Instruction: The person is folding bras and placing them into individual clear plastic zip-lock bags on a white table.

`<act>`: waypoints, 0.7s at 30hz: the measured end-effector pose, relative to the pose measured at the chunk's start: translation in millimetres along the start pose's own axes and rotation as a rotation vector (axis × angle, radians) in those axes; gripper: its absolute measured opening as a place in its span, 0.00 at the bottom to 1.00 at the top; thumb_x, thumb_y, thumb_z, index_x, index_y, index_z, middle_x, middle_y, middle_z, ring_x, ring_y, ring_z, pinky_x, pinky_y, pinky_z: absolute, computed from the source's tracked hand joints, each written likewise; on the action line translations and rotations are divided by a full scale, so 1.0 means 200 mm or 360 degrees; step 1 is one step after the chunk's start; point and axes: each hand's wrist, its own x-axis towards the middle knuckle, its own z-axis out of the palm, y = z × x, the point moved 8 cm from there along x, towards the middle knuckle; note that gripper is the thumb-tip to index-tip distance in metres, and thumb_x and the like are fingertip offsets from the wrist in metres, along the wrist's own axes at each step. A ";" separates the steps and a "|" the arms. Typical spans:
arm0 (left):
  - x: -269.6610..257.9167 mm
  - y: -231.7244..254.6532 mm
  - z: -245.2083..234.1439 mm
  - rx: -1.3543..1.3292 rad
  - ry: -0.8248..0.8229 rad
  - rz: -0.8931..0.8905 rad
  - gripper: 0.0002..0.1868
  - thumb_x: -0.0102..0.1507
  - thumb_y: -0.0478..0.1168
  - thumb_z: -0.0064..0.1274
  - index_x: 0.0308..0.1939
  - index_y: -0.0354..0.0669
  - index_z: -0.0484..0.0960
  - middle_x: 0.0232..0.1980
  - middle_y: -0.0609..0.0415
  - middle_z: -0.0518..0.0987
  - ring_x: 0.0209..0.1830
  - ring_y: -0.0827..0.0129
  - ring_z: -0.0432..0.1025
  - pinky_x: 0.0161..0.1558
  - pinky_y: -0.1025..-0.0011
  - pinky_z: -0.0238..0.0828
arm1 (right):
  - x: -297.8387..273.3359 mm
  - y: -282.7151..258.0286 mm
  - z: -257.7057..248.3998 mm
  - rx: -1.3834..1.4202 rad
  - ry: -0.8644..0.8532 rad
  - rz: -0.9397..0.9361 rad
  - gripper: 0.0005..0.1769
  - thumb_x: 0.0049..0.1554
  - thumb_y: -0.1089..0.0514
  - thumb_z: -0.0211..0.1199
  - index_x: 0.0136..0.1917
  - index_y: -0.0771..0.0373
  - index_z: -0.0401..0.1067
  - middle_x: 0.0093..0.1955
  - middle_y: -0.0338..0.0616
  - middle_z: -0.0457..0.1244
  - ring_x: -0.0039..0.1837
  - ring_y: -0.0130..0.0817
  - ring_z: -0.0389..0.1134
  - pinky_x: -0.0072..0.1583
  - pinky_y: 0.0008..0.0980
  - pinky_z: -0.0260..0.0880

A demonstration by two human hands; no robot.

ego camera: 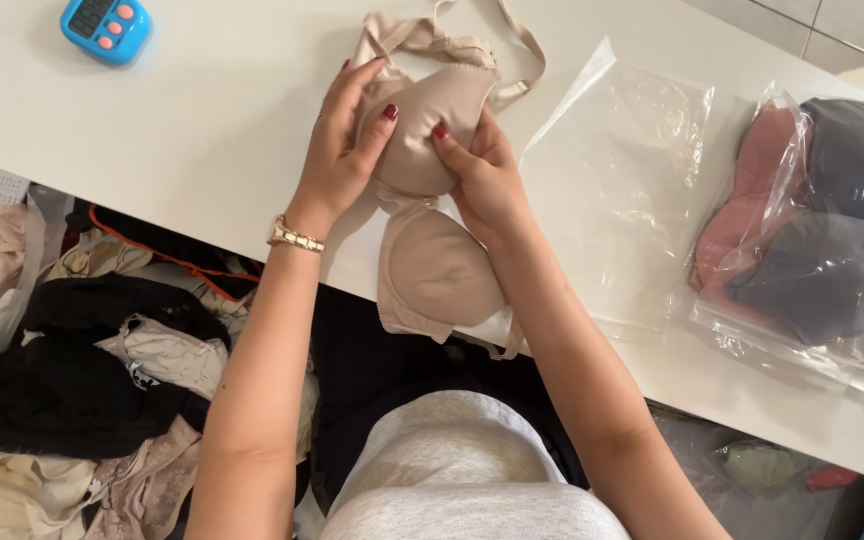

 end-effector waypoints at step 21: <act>0.06 -0.10 0.12 -0.1893 0.0313 -0.0801 0.41 0.50 0.37 0.74 0.62 0.47 0.66 0.58 0.41 0.77 0.55 0.54 0.75 0.54 0.57 0.82 | -0.07 -0.28 -0.02 -0.0638 0.0029 -0.0484 0.25 0.63 0.56 0.63 0.71 0.62 0.62 0.62 0.41 0.65 0.59 0.28 0.66 0.62 0.29 0.71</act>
